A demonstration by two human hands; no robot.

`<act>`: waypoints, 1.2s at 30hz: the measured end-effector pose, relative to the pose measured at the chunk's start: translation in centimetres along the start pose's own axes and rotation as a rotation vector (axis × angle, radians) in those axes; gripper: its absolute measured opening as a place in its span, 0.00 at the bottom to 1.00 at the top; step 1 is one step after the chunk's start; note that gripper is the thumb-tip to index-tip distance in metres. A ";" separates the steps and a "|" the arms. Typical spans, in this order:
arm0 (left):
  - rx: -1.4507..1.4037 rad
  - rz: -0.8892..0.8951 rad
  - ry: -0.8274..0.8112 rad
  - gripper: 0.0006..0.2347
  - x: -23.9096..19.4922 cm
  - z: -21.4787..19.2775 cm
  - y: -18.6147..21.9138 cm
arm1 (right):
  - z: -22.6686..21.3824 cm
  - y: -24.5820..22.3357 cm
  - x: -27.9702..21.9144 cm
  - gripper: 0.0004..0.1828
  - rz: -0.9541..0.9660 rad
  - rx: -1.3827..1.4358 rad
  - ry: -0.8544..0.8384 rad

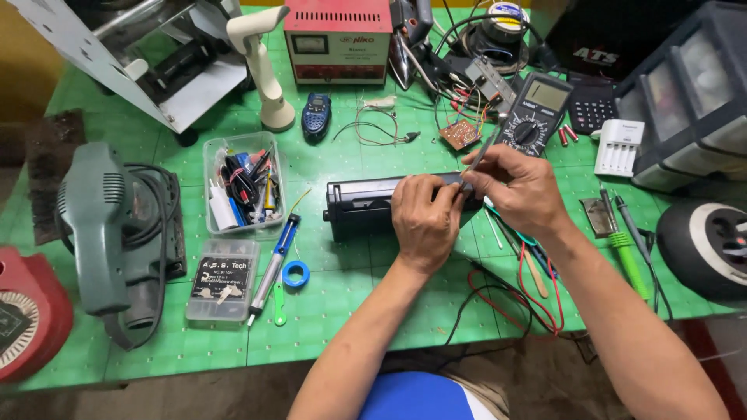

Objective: Inspecting and disassembling a portable radio on a workbench, including testing the antenna.

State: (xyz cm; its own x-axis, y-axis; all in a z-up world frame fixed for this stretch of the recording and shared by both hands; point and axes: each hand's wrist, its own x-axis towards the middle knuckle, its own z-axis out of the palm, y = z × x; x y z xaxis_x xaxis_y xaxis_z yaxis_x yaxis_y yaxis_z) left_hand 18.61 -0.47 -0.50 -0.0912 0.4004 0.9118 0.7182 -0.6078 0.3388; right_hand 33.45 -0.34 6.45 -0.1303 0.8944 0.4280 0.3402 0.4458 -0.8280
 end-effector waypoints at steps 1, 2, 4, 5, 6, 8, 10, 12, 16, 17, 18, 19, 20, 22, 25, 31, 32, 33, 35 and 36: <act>0.003 0.000 0.003 0.04 -0.1 0.0 0.1 | 0.2 -0.4 0.0 0.10 -0.003 0.000 -0.003; 0.018 -0.002 0.024 0.06 -0.1 0.0 0.2 | 0.5 -0.9 0.1 0.11 -0.014 -0.033 -0.006; 0.040 0.003 0.057 0.07 -0.2 -0.1 0.2 | 0.9 -1.3 0.3 0.12 -0.040 -0.064 -0.011; 0.047 0.006 0.058 0.09 -0.1 -0.1 0.1 | 1.1 -1.4 0.6 0.13 -0.057 -0.106 -0.010; 0.054 0.008 0.060 0.10 0.1 0.0 0.1 | 1.1 -1.5 0.9 0.13 -0.073 -0.148 -0.008; 0.057 0.018 0.061 0.12 0.3 -0.3 0.0 | 1.4 -1.8 1.0 0.12 -0.090 -0.141 0.002; 0.054 0.026 0.054 0.13 0.4 -0.2 0.1 | 1.2 -2.3 1.1 0.11 -0.097 -0.136 0.016; 0.068 0.015 0.026 0.14 0.3 0.0 0.0 | 1.1 -2.8 1.0 0.11 -0.063 -0.134 0.000; 0.072 0.027 0.017 0.11 1.0 -0.3 0.3 | 0.9 -4.5 1.9 0.11 -0.050 -0.087 0.048; 0.055 0.012 0.000 0.11 0.9 -0.2 0.2 | 0.7 -5.0 2.3 0.10 -0.057 -0.090 0.068; 0.038 -0.002 -0.018 0.11 0.7 -0.1 0.1 | 0.5 -5.4 2.7 0.09 -0.063 -0.093 0.088; 0.035 -0.001 -0.023 0.11 0.6 -0.1 0.1 | 0.6 -5.5 3.0 0.09 -0.059 -0.093 0.092; 0.038 -0.004 -0.032 0.11 0.5 0.0 0.1 | 0.6 -5.6 3.3 0.07 -0.053 -0.107 0.131; 0.041 -0.008 -0.041 0.10 0.3 0.1 0.1 | 0.6 -5.6 3.7 0.06 -0.046 -0.121 0.169; 0.048 -0.015 -0.058 0.10 0.7 0.0 0.1 | 0.3 -5.5 4.5 0.04 -0.028 -0.155 0.178; 0.016 -0.043 -0.118 0.08 0.7 0.2 0.0 | -0.9 -8.8 7.2 0.04 -0.103 -0.142 0.219; 0.021 -0.042 -0.126 0.07 0.5 0.2 0.0 | -1.2 -9.5 7.7 0.04 -0.142 -0.153 0.226; 0.027 -0.041 -0.133 0.07 0.4 0.2 0.0 | -1.5 -10.2 8.3 0.05 -0.183 -0.164 0.233; 0.020 -0.075 -0.195 0.07 1.4 -1.2 1.0 | -4.1 -12.8 9.9 0.05 -0.197 -0.169 0.237; 0.014 -0.111 -0.255 0.07 2.0 -2.0 1.5 | -5.3 -14.1 10.8 0.06 -0.212 -0.175 0.241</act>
State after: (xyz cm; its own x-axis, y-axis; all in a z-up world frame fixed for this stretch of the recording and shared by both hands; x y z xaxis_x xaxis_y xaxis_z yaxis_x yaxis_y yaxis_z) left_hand 18.11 -1.94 2.34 0.0054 0.6249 0.7807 0.7228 -0.5419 0.4287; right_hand 32.17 2.82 24.71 0.0014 0.7390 0.6737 0.4857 0.5884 -0.6464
